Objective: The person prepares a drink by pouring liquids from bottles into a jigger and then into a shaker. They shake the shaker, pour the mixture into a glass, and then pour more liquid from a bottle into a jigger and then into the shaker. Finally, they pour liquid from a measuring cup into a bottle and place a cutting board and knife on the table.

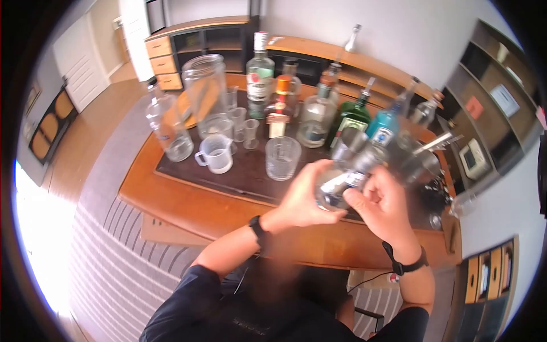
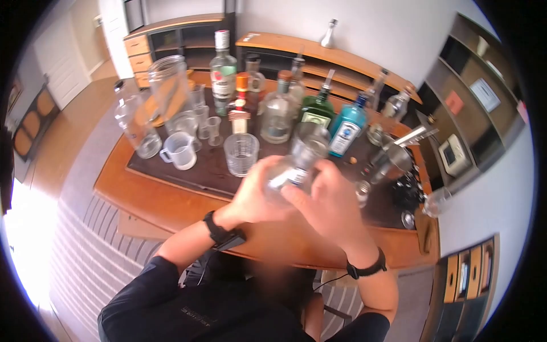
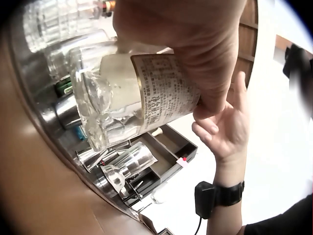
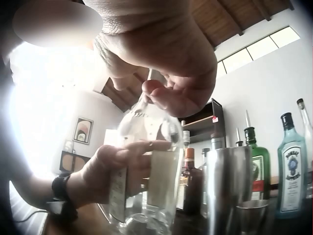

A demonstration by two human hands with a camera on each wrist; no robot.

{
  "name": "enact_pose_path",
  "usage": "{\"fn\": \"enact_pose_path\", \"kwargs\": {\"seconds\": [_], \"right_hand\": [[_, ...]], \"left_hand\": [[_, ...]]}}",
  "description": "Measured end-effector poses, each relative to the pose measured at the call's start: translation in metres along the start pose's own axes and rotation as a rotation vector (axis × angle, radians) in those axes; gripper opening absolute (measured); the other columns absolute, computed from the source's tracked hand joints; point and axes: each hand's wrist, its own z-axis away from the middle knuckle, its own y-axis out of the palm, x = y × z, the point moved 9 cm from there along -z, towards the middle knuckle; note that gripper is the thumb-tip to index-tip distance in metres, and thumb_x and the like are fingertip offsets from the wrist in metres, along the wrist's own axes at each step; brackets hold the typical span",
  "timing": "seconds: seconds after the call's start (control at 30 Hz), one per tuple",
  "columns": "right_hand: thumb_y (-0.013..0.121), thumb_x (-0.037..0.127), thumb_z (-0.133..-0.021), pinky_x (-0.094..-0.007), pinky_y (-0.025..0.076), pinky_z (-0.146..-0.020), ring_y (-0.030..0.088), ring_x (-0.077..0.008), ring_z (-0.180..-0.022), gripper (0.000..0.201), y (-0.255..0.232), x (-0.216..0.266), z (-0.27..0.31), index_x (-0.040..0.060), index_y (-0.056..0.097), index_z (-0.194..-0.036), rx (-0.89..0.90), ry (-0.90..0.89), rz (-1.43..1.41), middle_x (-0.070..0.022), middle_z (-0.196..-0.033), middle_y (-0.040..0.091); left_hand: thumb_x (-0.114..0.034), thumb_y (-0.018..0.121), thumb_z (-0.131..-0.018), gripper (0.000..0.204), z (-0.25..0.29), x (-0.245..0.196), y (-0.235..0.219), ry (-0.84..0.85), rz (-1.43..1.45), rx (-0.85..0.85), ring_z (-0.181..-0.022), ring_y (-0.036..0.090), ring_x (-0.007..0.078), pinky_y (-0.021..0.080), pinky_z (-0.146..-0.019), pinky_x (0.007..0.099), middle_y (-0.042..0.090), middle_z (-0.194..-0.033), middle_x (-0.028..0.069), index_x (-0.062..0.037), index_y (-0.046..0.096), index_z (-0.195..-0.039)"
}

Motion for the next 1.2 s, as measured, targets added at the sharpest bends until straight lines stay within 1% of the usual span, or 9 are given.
{"fn": "enact_pose_path", "kwargs": {"seconds": [0.13,0.23,0.4,0.5,0.63,0.7,0.87,1.03,1.2], "right_hand": [[0.075,0.016,-0.095,-0.0268,0.051,-0.075,0.061,-0.0073,-0.083,0.023,-0.008,0.009,-0.006,-0.0015,0.066,-0.107,-0.168,-0.039,-0.008,-0.0044,-0.094,0.071],[0.079,0.024,-0.09,-0.0293,0.053,-0.069,0.066,-0.0104,-0.076,0.027,-0.019,0.011,-0.004,-0.0004,0.069,-0.098,-0.327,-0.113,-0.015,-0.0058,-0.081,0.072],[0.074,0.019,-0.094,-0.0229,0.046,-0.065,0.055,-0.0042,-0.072,0.019,-0.049,-0.007,0.005,0.0011,0.07,-0.098,-0.4,-0.039,-0.035,0.0016,-0.084,0.067],[0.068,0.016,-0.098,-0.0217,0.046,-0.071,0.057,-0.0051,-0.08,0.016,-0.088,-0.017,0.002,0.0005,0.07,-0.099,-0.508,-0.046,-0.069,0.0002,-0.091,0.067],[0.066,0.019,-0.1,-0.0216,0.046,-0.075,0.057,-0.0059,-0.084,0.023,-0.15,-0.001,-0.009,-0.003,0.07,-0.101,-0.707,-0.066,-0.151,-0.0023,-0.094,0.067],[0.067,0.022,-0.099,-0.0222,0.047,-0.075,0.059,-0.0067,-0.082,0.026,-0.186,0.011,-0.018,-0.0036,0.07,-0.101,-0.85,-0.05,-0.101,-0.003,-0.093,0.068],[0.073,0.032,-0.093,-0.0254,0.05,-0.07,0.065,-0.011,-0.078,0.035,-0.263,0.043,-0.072,-0.003,0.072,-0.098,-1.069,-0.201,-0.025,-0.0062,-0.089,0.07],[0.068,0.058,-0.087,-0.0386,0.054,-0.076,0.07,-0.0226,-0.079,0.057,-0.265,0.071,-0.15,0.0014,0.072,-0.088,-1.121,-0.23,0.502,-0.0129,-0.08,0.072],[0.062,0.057,-0.089,-0.0468,0.054,-0.081,0.071,-0.0378,-0.088,0.056,-0.223,0.005,-0.257,0.002,0.07,-0.091,-0.87,-0.057,0.657,-0.0212,-0.086,0.073]], "left_hand": [[-0.028,0.09,-0.06,0.101,-0.008,-0.022,0.007,0.107,-0.033,0.024,-0.114,0.059,0.039,0.048,-0.099,0.0446,0.056,-0.123,0.0222,-0.0028,0.039,-0.144],[-0.029,0.091,-0.06,0.102,-0.012,-0.027,0.014,0.143,-0.023,0.063,-0.116,0.058,0.0397,0.048,-0.099,0.0449,0.055,-0.125,0.0227,-0.0022,0.038,-0.144],[-0.043,0.088,-0.072,0.108,-0.013,-0.038,0.019,0.284,-0.004,0.165,-0.117,0.058,0.0381,0.048,-0.101,0.0444,0.053,-0.128,0.0243,0.004,0.033,-0.151],[-0.043,0.087,-0.074,0.107,-0.003,-0.023,0.017,0.198,0.049,0.212,-0.114,0.058,0.0362,0.049,-0.1,0.0432,0.052,-0.128,0.0237,0.0043,0.031,-0.152],[-0.021,0.083,-0.078,0.071,-0.002,-0.002,0.01,0.026,-0.023,0.133,-0.099,0.063,0.0281,0.052,-0.087,0.0377,0.062,-0.11,0.013,-0.0042,0.053,-0.139],[-0.015,0.079,-0.082,0.046,-0.005,-0.01,0.005,0.097,-0.053,0.058,-0.088,0.066,0.0281,0.055,-0.078,0.0377,0.066,-0.098,0.0106,-0.0049,0.064,-0.124],[-0.015,0.078,-0.083,0.031,0.0,-0.019,0.015,0.209,-0.101,0.1,-0.076,0.065,0.0297,0.053,-0.067,0.0395,0.065,-0.085,0.0103,-0.0052,0.068,-0.111],[-0.014,0.077,-0.084,0.027,0.006,-0.027,0.023,0.258,-0.092,0.137,-0.071,0.064,0.0279,0.051,-0.065,0.0395,0.064,-0.079,0.0072,-0.0059,0.068,-0.107],[-0.015,0.076,-0.085,0.026,0.007,-0.023,0.022,0.221,-0.075,0.148,-0.066,0.063,0.0269,0.049,-0.062,0.0387,0.062,-0.071,0.0053,-0.006,0.069,-0.108]]}}
